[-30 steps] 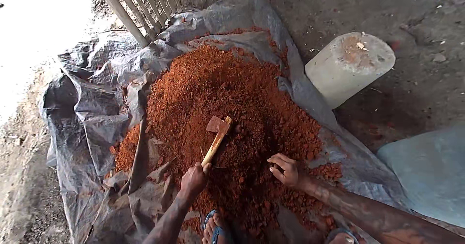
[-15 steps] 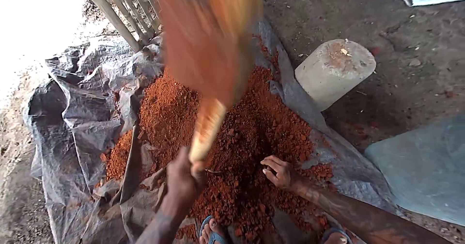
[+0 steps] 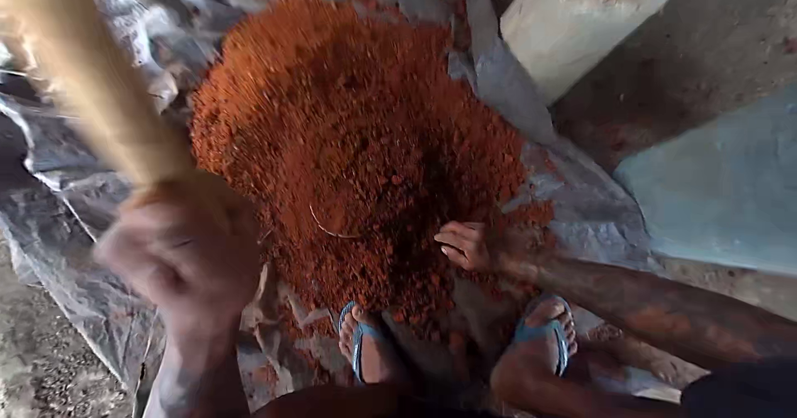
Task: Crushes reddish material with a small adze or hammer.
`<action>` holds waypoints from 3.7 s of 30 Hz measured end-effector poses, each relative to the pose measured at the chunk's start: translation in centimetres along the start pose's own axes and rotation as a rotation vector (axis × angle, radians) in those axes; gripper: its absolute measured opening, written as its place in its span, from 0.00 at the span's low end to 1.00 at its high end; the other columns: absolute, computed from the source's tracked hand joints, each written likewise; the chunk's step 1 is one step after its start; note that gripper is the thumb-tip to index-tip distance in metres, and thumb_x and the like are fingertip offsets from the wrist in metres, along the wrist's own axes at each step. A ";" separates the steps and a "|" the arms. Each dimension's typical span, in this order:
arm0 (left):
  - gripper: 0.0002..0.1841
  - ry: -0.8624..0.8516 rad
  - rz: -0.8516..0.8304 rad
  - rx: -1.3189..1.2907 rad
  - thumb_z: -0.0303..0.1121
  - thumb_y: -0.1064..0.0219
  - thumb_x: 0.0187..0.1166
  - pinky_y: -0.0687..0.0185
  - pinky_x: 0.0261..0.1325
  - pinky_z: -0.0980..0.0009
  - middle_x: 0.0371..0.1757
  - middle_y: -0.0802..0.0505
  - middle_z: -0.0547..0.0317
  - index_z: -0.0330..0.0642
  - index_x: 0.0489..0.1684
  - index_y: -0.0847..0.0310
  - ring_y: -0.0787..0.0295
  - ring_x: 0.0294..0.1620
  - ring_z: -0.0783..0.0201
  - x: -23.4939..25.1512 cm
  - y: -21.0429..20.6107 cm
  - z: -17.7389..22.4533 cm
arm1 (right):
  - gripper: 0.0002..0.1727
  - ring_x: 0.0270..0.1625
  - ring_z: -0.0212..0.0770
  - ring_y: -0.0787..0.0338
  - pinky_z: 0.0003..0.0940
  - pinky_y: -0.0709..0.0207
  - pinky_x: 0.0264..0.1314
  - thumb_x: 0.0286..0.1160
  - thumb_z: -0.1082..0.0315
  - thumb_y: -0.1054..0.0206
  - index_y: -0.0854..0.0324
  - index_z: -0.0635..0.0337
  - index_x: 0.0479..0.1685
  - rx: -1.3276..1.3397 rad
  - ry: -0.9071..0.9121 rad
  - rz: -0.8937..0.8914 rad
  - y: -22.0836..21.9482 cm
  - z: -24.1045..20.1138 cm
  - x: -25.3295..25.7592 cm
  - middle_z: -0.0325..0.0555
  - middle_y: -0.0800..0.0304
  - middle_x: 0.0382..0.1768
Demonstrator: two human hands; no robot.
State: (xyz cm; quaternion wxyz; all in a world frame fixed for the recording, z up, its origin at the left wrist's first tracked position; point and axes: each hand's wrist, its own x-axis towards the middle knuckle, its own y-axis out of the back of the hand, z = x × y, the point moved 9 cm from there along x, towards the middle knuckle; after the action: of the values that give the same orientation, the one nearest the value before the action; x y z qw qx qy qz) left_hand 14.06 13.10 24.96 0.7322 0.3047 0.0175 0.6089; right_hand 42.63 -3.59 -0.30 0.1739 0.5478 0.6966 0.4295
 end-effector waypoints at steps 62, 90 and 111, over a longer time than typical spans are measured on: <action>0.34 -0.034 0.044 0.012 0.76 0.62 0.81 0.27 0.13 0.73 0.14 0.22 0.75 0.57 0.30 0.25 0.27 0.11 0.76 -1.8 -1.8 -1.3 | 0.19 0.60 0.51 0.09 0.46 0.15 0.64 0.77 0.64 0.35 0.13 0.67 0.59 0.052 -0.279 0.488 8.7 3.5 9.3 0.60 0.12 0.62; 0.40 0.561 -0.377 0.299 0.67 0.69 0.88 0.24 0.20 0.62 0.17 0.22 0.64 0.42 0.31 0.21 0.26 0.15 0.65 -4.8 -3.5 -11.1 | 0.17 0.61 0.47 0.09 0.40 0.16 0.68 0.83 0.62 0.42 0.10 0.61 0.55 0.070 -0.017 0.346 3.5 -0.5 7.2 0.54 0.07 0.56; 0.34 0.152 -0.087 -0.030 0.76 0.59 0.80 0.30 0.13 0.76 0.14 0.23 0.76 0.59 0.27 0.24 0.30 0.11 0.77 -1.2 1.6 -3.8 | 0.17 0.58 0.46 0.08 0.38 0.16 0.64 0.85 0.62 0.44 0.11 0.58 0.54 0.079 0.091 0.261 0.1 -3.2 5.6 0.52 0.07 0.53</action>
State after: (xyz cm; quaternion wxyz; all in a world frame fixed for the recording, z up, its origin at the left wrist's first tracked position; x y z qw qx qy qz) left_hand 10.78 13.75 22.22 0.7589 0.2454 0.0771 0.5982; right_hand 38.47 0.23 2.91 0.0629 0.6200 0.6429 0.4453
